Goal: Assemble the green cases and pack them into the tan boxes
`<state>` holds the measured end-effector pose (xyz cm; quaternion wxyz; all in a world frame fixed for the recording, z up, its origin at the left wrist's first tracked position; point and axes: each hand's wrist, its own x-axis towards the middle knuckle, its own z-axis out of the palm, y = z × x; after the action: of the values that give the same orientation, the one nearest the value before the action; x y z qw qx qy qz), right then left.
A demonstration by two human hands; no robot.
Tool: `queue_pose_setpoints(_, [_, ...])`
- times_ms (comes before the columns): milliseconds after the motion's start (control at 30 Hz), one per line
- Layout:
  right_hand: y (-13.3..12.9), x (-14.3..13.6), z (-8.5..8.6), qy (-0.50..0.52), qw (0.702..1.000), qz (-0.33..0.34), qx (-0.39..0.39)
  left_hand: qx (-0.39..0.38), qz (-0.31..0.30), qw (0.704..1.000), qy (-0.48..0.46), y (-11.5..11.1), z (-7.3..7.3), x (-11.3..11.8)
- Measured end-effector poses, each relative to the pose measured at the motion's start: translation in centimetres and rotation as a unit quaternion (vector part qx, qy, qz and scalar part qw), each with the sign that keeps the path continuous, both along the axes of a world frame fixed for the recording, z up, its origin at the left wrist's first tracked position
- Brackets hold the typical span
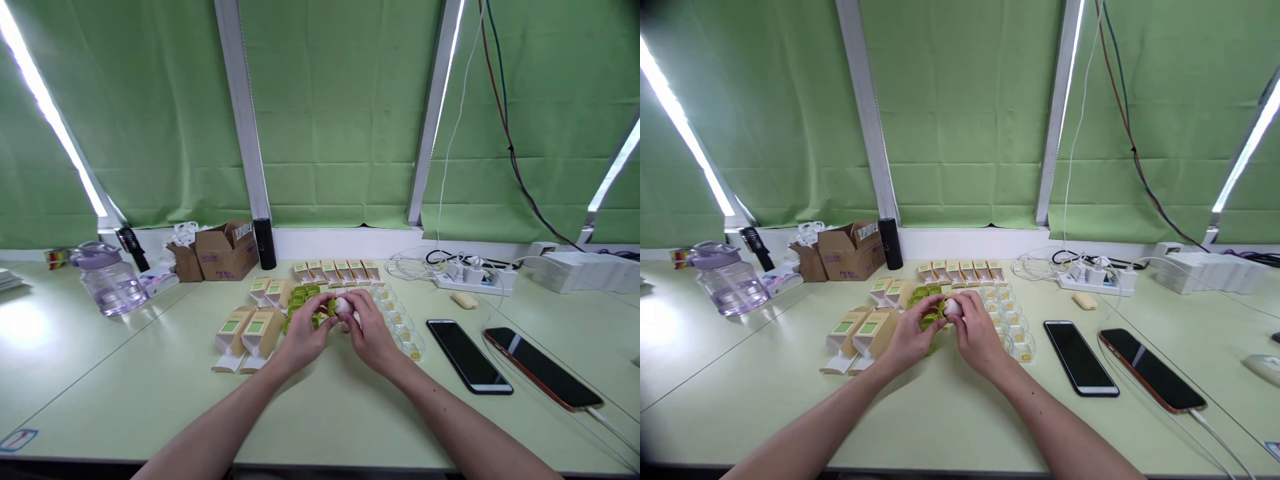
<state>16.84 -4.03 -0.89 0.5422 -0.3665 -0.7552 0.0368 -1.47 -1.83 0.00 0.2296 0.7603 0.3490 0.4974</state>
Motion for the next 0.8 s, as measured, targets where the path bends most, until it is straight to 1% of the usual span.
queue_pose_setpoints(133, [0.1, -0.2, 0.2, 0.063, 0.998, 0.011, -0.028, -0.011, 0.002, 1.000, -0.013, 0.2, -0.2, 0.0])
queue_pose_setpoints(200, [0.2, 0.0, 0.4, 0.133, 0.988, 0.021, -0.070, -0.028, -0.002, 0.999, -0.034, 0.6, -0.2, -0.2])
queue_pose_setpoints(233, [0.3, 0.1, 0.5, 0.179, 0.978, 0.032, -0.099, -0.041, -0.004, 0.998, -0.048, 0.8, -0.3, -0.2])
queue_pose_setpoints(300, [0.6, 0.5, 0.7, 0.279, 0.944, 0.072, -0.164, -0.065, -0.004, 0.995, -0.076, 1.2, -0.4, -0.4])
queue_pose_setpoints(400, [1.2, 1.0, 1.0, 0.404, 0.870, 0.167, -0.228, -0.070, -0.002, 0.992, -0.105, 1.4, -0.5, -0.5])
queue_pose_setpoints(467, [1.4, 1.1, 1.0, 0.446, 0.826, 0.226, -0.259, -0.062, -0.004, 0.991, -0.121, 1.3, -0.4, -0.4])
queue_pose_setpoints(533, [1.5, 1.2, 1.0, 0.459, 0.802, 0.259, -0.282, -0.056, -0.005, 0.990, -0.133, 1.2, -0.3, -0.4])
queue_pose_setpoints(633, [1.5, 1.1, 0.8, 0.467, 0.788, 0.268, -0.298, -0.057, 0.003, 0.988, -0.145, 1.1, -0.1, -0.5])
queue_pose_setpoints(800, [1.2, 1.2, 1.1, 0.466, 0.781, 0.282, -0.306, -0.054, 0.028, 0.986, -0.156, 1.3, 0.0, -0.7])
